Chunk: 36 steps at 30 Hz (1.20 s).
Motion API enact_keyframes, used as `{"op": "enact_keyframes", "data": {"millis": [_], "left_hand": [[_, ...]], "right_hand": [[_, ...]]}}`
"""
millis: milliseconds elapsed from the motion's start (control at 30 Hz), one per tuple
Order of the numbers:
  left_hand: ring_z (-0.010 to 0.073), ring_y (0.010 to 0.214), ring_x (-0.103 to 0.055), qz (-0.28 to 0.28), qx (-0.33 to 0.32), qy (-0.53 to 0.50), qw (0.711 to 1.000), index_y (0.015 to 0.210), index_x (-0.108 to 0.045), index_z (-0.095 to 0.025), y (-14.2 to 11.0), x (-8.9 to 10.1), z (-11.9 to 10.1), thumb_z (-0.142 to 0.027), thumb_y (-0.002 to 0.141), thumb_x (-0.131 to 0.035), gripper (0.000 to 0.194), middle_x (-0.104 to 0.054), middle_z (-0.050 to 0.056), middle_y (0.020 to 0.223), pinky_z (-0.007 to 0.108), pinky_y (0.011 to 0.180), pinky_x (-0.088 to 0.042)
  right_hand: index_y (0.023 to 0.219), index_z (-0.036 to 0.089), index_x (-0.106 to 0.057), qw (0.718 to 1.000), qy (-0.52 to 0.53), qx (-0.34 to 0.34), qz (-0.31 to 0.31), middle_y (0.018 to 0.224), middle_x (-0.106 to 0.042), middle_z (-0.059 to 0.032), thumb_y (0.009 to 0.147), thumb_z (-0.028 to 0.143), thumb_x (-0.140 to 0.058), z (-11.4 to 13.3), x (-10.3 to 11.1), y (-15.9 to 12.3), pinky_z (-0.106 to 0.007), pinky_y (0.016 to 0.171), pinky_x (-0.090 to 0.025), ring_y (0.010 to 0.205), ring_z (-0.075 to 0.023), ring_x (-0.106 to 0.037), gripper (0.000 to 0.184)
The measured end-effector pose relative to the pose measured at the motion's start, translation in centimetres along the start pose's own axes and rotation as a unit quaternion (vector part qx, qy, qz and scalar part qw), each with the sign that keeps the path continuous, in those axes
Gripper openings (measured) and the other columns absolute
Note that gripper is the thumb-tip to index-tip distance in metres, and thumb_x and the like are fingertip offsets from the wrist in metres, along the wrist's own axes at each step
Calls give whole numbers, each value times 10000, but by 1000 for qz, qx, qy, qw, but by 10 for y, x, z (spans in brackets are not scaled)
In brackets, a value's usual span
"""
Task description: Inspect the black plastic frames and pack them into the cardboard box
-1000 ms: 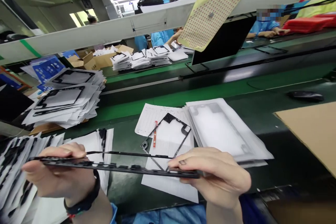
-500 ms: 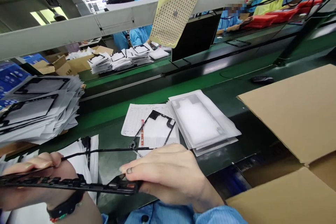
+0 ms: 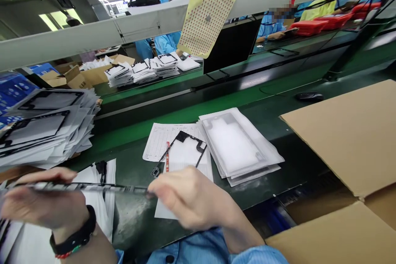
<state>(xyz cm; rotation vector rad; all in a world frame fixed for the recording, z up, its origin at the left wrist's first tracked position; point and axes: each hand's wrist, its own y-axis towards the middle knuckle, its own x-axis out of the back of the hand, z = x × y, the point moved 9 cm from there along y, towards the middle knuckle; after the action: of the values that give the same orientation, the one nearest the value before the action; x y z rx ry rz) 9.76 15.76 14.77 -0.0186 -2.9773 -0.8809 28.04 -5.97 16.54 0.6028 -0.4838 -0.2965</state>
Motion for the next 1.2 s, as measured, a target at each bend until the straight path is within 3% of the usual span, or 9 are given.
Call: {"op": "enact_keyframes", "data": {"millis": [67, 133, 200, 267, 400, 600, 700, 900, 1200], "left_hand": [[266, 1033, -649, -25, -35, 40, 998, 887, -618, -206, -8, -5, -7, -541, 753, -718, 374, -696, 21, 968, 423, 927, -479], [300, 1364, -437, -32, -26, 63, 997, 1232, -576, -205, -18, -10, -2, -360, 676, -836, 634, -556, 113, 1386, 432, 1107, -344], [259, 1332, -478, 15, 43, -2, 999, 1405, -436, -240, -29, -24, 14, -330, 701, -831, 813, -488, 138, 1454, 393, 1060, -406], [186, 949, -675, 145, 161, -119, 969, 1285, -552, -204, -47, -53, 31, -372, 762, -791, 600, -691, 99, 1114, 289, 802, -534], [39, 382, -442, 297, 377, -262, 837, 679, -627, -114, -81, -85, 35, -402, 763, -797, 345, -471, -61, 396, 115, 391, -380], [-9, 458, -611, 213, 573, -569, 550, 782, -532, -143, -95, -85, 3, -8, 745, -776, 281, -648, -46, 559, -70, 433, -382], [30, 567, -696, 212, 556, -651, 470, 820, -501, -164, -96, -82, -22, 1, 830, -696, 255, -715, 10, 645, -68, 488, -430], [42, 610, -720, 214, 548, -670, 453, 794, -487, -183, -99, -81, -42, -20, 855, -684, 262, -738, 4, 689, -42, 529, -476], [20, 617, -713, 245, 513, -676, 469, 794, -587, -125, -101, -87, -59, -94, 851, -729, 157, -756, 13, 694, -37, 547, -487]], "right_hand": [[866, 124, -659, 982, 153, -94, -55, 516, -462, 43, 1052, 320, -347, -33, 9, 1, -214, 452, -432, 398, -89, -404, 413], [833, 147, -620, 934, 292, -168, -121, 504, -361, 86, 1048, 382, -381, -62, 14, -1, -206, 450, -446, 365, -67, -299, 398], [825, 165, -573, 893, 384, -184, -147, 567, -427, 77, 1029, 425, -436, -75, 13, 1, -237, 534, -523, 381, -56, -348, 357], [823, 180, -531, 862, 453, -184, -136, 656, -518, 52, 1014, 410, -486, -74, 7, 5, -273, 667, -574, 442, -59, -467, 303], [880, 190, -545, 796, 568, -183, -97, 799, -665, -7, 1011, 309, -519, -61, -7, 9, -251, 831, -566, 706, -95, -674, 178], [1208, 223, -629, 784, 605, -110, -79, 1327, -659, -59, 1004, 235, -542, -37, -5, 7, -124, 925, -516, 1187, -77, -632, 223], [1279, 246, -626, 810, 573, -88, -92, 1386, -605, -56, 1019, 278, -507, -30, -3, 5, -51, 908, -453, 1250, -59, -559, 288], [1308, 278, -623, 850, 497, -109, -138, 1363, -616, -90, 973, 373, -571, -35, -1, -6, -40, 778, -499, 1245, -135, -559, 352], [1337, 308, -600, 839, 487, -174, -168, 1442, -552, -94, 944, 484, -579, -57, 6, -32, -50, 794, -531, 1276, -148, -558, 432]]}}
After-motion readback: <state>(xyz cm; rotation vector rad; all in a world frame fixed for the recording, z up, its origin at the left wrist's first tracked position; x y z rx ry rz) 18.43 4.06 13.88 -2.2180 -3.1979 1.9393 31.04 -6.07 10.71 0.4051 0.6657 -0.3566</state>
